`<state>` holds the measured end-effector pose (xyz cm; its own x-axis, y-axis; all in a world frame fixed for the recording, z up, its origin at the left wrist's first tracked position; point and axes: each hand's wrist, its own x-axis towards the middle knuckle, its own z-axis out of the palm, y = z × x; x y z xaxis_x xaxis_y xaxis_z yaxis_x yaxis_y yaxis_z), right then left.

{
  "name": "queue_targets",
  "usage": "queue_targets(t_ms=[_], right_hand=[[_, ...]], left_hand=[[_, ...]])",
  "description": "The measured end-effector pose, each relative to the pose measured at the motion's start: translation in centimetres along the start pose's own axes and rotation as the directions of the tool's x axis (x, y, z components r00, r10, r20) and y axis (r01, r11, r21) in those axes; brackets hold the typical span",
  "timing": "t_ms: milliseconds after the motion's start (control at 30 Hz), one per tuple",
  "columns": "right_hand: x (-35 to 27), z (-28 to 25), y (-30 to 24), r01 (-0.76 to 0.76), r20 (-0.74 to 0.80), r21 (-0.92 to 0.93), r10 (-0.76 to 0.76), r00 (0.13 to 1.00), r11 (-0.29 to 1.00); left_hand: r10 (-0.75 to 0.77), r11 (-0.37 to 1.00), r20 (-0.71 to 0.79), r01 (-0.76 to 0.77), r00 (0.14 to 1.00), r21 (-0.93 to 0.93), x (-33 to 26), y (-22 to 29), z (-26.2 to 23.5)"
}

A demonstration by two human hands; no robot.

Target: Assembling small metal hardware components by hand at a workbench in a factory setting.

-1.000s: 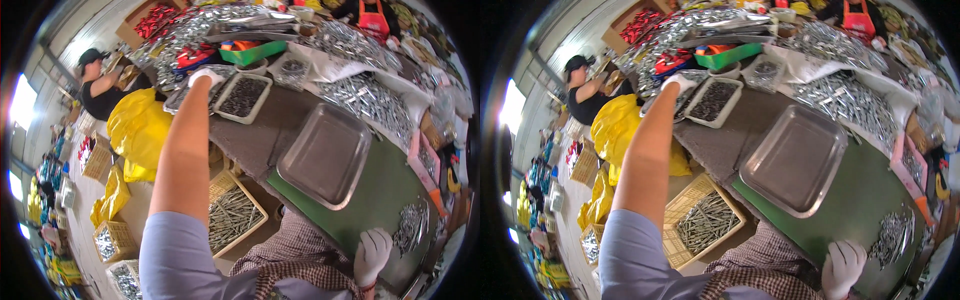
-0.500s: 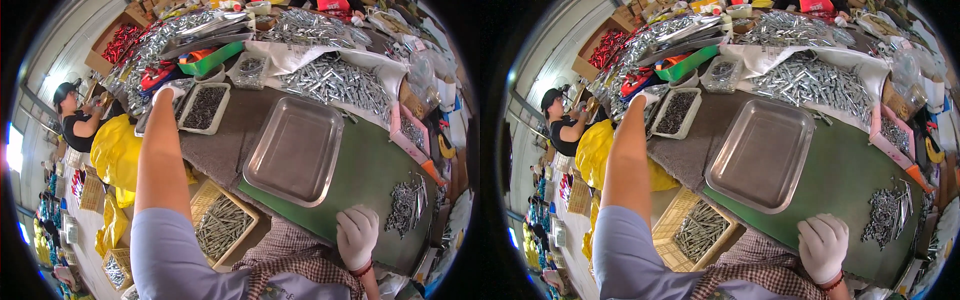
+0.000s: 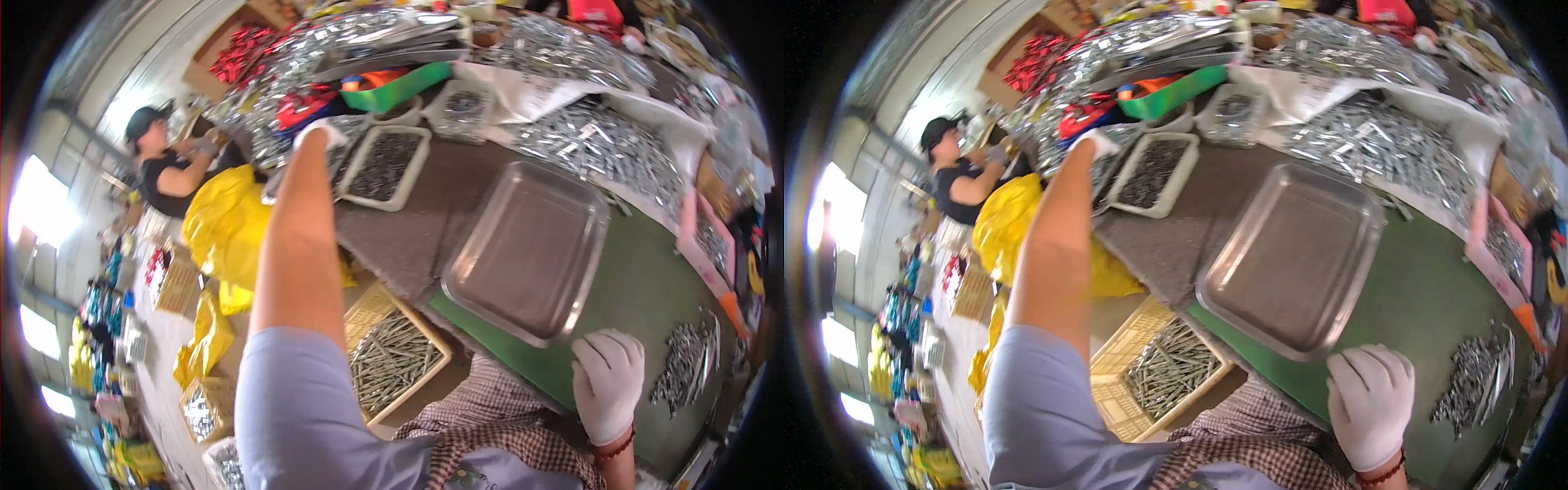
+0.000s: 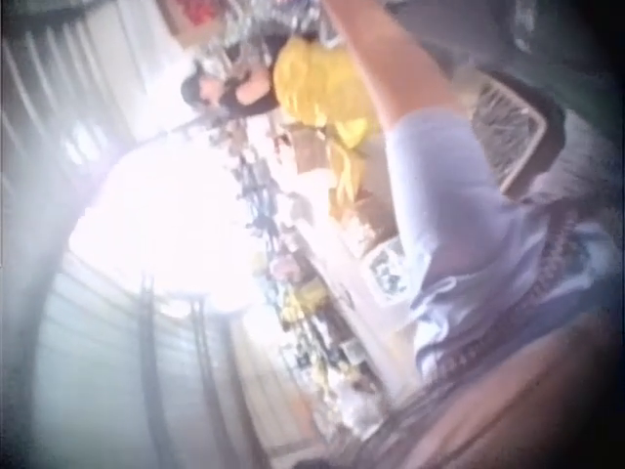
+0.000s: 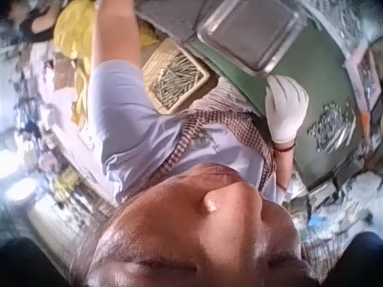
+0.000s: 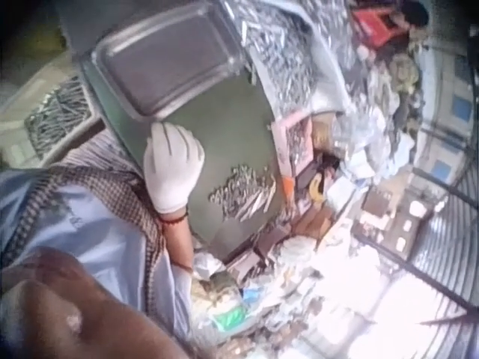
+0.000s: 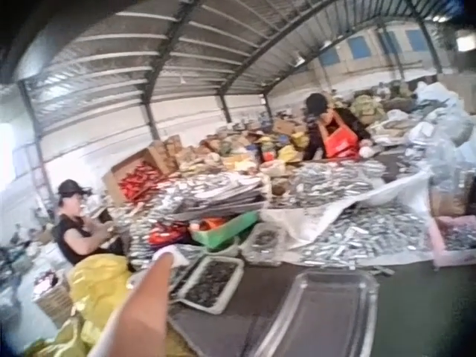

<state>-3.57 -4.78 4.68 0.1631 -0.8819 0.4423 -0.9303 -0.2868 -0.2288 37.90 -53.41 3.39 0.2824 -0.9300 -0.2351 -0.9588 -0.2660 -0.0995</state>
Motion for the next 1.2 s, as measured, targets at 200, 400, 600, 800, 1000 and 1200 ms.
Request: queue_targets(t_ms=[200, 400, 600, 800, 1000, 1200], right_hand=[[-1.2, 0.6, -0.8, 0.004, -0.016, 0.099, -0.002, 1.0, 0.995], [-1.1, 0.6, -0.9, 0.009, -0.094, 0.104, 0.001, 0.996, 0.995], [-1.4, 0.3, -0.6, 0.009, -0.064, 0.156, 0.001, 0.998, 0.988], [-2.3, 0.9, -0.2, -0.022, -0.099, 0.132, 0.035, 0.994, 0.991], [-2.6, 0.7, -0.2, -0.03, -0.067, 0.167, 0.042, 0.997, 0.986], [-3.3, 0.2, 0.1, -0.041, -0.104, 0.133, 0.056, 0.993, 0.99]], left_hand=[[-0.091, 0.996, 0.024, 0.091, 0.996, 0.003, -3.0, -3.2, -1.7], [-0.086, 0.996, -0.072, 0.088, 0.994, 0.023, -4.1, -2.3, -1.3], [-0.084, 0.99, -0.089, 0.073, 0.992, -0.117, -3.0, -4.5, -1.4], [-0.071, 0.992, -0.212, 0.047, 0.975, -0.118, -3.3, -3.4, -0.8], [-0.086, 0.984, -0.209, 0.051, 0.974, -0.168, -3.9, -4.2, -0.8], [-0.116, 0.965, -0.386, 0.012, 0.915, -0.262, -3.6, -5.7, -0.7]])
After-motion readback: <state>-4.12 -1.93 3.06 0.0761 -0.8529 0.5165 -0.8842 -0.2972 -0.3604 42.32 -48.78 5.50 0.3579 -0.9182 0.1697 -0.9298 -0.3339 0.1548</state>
